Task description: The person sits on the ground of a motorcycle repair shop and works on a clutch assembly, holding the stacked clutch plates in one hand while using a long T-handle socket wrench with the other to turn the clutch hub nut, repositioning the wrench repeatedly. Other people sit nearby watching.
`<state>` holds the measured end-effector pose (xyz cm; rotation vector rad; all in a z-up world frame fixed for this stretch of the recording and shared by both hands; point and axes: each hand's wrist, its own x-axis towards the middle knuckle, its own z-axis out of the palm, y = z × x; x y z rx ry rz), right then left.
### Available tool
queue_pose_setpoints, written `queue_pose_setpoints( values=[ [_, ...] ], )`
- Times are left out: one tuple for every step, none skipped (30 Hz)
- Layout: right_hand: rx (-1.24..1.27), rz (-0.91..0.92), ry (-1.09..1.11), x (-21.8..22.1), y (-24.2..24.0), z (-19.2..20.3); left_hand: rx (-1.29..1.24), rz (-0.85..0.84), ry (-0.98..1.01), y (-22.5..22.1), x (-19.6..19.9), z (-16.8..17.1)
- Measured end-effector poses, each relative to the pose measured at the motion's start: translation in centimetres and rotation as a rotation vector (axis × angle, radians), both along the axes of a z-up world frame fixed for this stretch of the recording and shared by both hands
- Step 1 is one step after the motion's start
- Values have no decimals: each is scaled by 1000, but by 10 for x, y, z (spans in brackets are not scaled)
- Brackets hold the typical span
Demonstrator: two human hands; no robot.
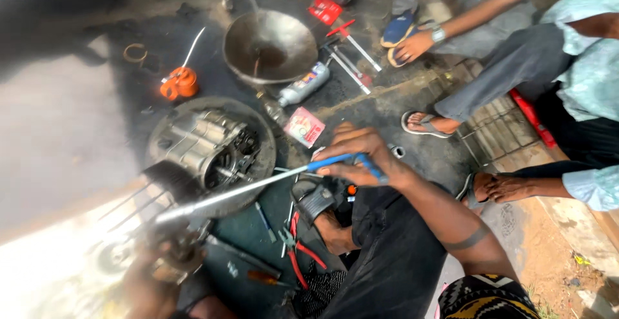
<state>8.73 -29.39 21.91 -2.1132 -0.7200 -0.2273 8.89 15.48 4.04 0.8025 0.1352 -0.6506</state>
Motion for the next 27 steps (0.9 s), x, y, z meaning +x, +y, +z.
queue_pose_setpoints(
  values=[
    [-13,-21,-37,1,2,2,-5,11,28,-12,-2,11],
    [35,52,6,-4,-4,2,9,60,71,-20,-1,11],
    [-11,-4,-17,-6,-9,1,22,110,112,-27,-1,13],
    [-53,-33,-42,4,-11,-2,36,188,151,-33,-4,21],
    [-2,67,-1,-2,-21,-16,82,292,191,-32,-16,19],
    [-218,76,-131,1,-40,-29,106,206,81,-38,-12,13],
    [-421,78,-281,10,-62,-43,139,115,-25,-43,-5,6],
    [-409,121,-297,13,-58,-43,144,162,-28,-41,-3,22],
    [-401,45,-176,17,-56,-43,118,171,-32,-41,-1,38],
    [-420,-65,-35,4,-64,-36,69,142,-24,-51,1,51],
    [-438,-55,-31,4,-58,-32,52,151,-17,-50,0,49],
    [-413,-53,-31,1,-53,-26,54,142,-10,-50,2,47],
    [-389,-51,-31,-2,-49,-21,57,132,-3,-51,4,46],
    [-403,-54,-28,-2,-45,-17,43,129,1,-52,4,44],
    [-362,-51,12,-2,-41,-12,31,138,5,-53,5,43],
    [-312,-46,51,0,-35,-10,28,151,10,-51,5,43],
    [-320,-45,54,-1,-34,-8,21,151,13,-52,5,44],
    [-302,-32,73,0,-31,-8,57,150,-3,-52,6,46],
    [-284,-18,91,1,-29,-7,93,149,-19,-51,7,48],
    [-286,-16,92,0,-29,-7,91,152,-18,-51,6,46],
    [-315,-6,67,0,-28,-7,110,139,-57,-52,5,45],
    [-342,4,34,2,-28,-6,129,129,-103,-52,7,45],
    [-343,7,28,1,-30,-8,127,134,-108,-52,7,44],
    [-304,20,30,1,-32,-10,101,133,-103,-52,8,43],
    [-264,33,33,2,-35,-12,74,132,-99,-52,9,42],
    [-265,36,34,2,-33,-11,73,134,-98,-52,8,43],
    [-317,7,13,2,-31,-9,97,119,-115,-53,7,43]
  ],
)
